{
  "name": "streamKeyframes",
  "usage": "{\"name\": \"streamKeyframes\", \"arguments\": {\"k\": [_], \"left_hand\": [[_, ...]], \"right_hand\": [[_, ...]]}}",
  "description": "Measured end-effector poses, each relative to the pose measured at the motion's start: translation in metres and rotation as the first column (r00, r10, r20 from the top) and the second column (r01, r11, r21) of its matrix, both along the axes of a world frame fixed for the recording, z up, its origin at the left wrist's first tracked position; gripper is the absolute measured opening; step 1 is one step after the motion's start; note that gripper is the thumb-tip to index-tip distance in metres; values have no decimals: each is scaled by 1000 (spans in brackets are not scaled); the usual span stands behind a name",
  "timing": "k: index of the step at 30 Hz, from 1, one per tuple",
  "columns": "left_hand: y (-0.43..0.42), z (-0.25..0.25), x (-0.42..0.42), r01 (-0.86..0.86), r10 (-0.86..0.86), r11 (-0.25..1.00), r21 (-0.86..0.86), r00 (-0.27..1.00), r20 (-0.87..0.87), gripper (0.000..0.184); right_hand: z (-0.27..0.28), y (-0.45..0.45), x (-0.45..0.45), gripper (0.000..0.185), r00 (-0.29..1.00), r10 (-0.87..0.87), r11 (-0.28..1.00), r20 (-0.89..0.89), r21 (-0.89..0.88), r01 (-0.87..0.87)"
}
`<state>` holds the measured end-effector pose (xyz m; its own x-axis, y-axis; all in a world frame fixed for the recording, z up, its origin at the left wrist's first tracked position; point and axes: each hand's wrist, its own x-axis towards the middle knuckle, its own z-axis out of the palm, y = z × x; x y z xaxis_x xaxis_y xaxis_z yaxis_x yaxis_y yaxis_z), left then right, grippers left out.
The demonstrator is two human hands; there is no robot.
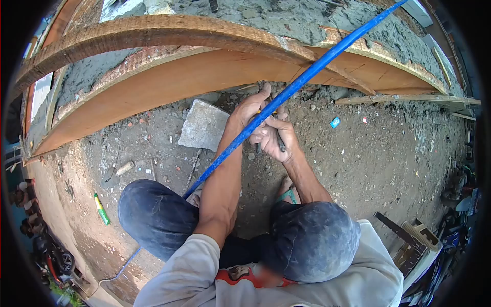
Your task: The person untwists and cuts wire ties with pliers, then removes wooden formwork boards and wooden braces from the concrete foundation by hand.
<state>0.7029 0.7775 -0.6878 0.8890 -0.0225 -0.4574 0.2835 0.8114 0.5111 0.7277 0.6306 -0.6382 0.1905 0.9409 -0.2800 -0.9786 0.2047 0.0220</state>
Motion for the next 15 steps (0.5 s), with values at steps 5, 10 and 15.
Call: {"name": "streamKeyframes", "arguments": {"k": [5, 10, 15], "left_hand": [[-52, -40, 22, -119, 498, 674, -729, 802, 330, 33], [-27, 28, 17, -113, 113, 993, 39, 994, 3, 29], [-30, -1, -2, -162, 166, 983, -87, 985, 38, 24]], "right_hand": [[0, -6, 27, 15, 912, 274, 908, 306, -395, -140], [-7, -22, 0, 23, 998, 44, 999, -36, -28, -45], [-1, -21, 9, 27, 985, 146, 989, 88, -38, -143]]}}
